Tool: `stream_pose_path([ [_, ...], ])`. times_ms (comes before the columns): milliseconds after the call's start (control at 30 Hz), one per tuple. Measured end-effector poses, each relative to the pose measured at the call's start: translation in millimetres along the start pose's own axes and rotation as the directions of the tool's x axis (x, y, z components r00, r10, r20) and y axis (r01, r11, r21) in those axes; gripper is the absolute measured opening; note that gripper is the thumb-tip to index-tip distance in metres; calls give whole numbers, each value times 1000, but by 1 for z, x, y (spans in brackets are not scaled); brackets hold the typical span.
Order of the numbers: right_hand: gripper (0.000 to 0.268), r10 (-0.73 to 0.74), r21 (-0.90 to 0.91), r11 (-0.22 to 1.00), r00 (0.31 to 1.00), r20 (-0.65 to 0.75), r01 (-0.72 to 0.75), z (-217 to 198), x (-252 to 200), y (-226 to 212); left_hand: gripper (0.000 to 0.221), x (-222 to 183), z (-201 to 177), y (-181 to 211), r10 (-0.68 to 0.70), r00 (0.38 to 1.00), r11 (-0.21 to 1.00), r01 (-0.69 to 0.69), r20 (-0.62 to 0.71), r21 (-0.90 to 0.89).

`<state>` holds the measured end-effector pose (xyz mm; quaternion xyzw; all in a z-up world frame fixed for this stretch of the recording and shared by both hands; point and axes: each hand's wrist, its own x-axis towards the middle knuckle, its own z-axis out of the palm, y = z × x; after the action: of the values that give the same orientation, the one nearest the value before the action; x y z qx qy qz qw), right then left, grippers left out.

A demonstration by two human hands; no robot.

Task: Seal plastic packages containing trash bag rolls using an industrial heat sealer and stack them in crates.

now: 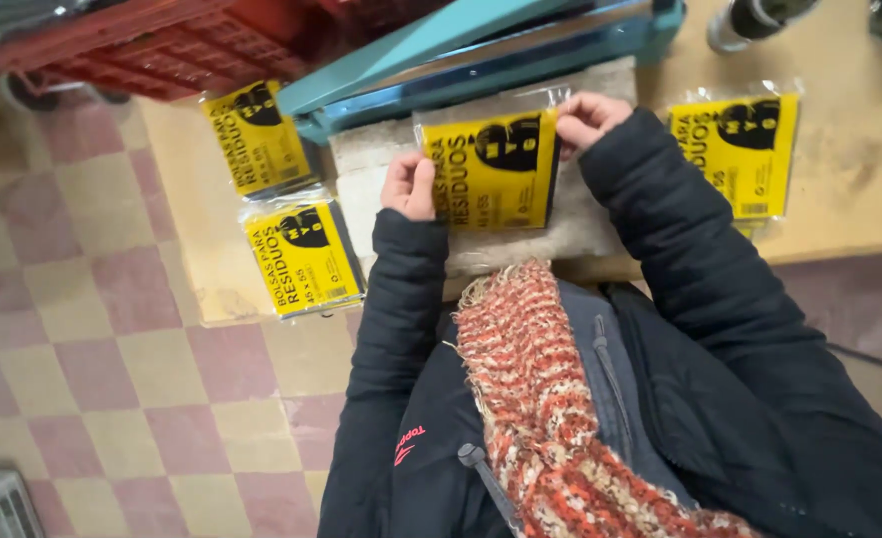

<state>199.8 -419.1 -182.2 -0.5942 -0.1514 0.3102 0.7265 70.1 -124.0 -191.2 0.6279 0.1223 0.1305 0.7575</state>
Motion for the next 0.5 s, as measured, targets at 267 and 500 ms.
stream_pose_path([
  [267,28,-254,-852,521,942,-220,-58,-12,99,39,14,72,-23,-1,174,984,598,-90,-20,796],
  [500,24,-326,-886,457,913,-247,-77,6,107,12,15,86,-17,-8,337,941,425,-173,22,888],
])
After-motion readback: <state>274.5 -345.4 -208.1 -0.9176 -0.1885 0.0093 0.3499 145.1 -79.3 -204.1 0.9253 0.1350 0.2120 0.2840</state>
